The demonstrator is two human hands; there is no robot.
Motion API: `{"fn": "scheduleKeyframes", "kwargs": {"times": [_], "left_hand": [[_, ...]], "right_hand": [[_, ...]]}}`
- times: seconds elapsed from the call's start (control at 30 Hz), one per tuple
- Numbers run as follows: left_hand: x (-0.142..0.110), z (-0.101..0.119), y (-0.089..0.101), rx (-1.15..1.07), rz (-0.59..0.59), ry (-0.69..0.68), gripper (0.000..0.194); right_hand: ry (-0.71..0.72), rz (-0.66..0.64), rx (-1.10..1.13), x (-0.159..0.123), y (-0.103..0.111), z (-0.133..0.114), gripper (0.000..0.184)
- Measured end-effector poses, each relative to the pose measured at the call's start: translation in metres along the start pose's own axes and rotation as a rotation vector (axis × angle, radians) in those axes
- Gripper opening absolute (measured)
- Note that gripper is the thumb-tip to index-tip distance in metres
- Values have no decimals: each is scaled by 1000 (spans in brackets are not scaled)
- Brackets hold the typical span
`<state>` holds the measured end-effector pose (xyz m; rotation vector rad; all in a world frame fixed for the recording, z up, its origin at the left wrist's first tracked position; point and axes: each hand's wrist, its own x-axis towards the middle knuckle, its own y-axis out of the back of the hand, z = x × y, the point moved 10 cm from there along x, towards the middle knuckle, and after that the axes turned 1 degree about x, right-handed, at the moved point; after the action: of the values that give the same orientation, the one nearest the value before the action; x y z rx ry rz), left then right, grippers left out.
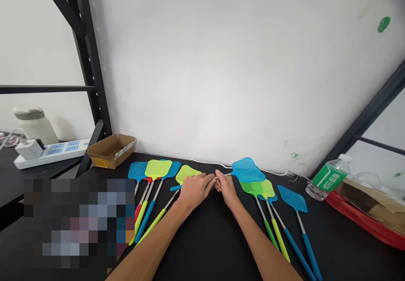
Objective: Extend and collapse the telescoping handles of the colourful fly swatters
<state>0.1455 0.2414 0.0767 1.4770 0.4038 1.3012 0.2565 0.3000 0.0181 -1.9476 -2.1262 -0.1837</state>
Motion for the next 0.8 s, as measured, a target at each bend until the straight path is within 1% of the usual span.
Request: {"fn": "scheduleKeyframes", "kwargs": {"times": [0.27,0.43,0.53,0.6,0.67,0.8], "left_hand": [[1,-1,1,9,-3,-10,42],[1,-1,1,12,-1,-8,43],[1,-1,0,-3,3,-6,42],[0,-2,0,-25,14,-2,40],[-2,-4,2,-46,31,11,37],[-5,-7,5,-59,48,35,32]], "right_hand": [[-17,133,54,1,12,1,55],[-3,184,75,2,17,2,55],[12,215,53,1,22,3,56],[26,221,0,0,23,0,56],[44,182,-65,-1,19,-5,56],[42,-21,-148,-5,-2,-11,58]]}}
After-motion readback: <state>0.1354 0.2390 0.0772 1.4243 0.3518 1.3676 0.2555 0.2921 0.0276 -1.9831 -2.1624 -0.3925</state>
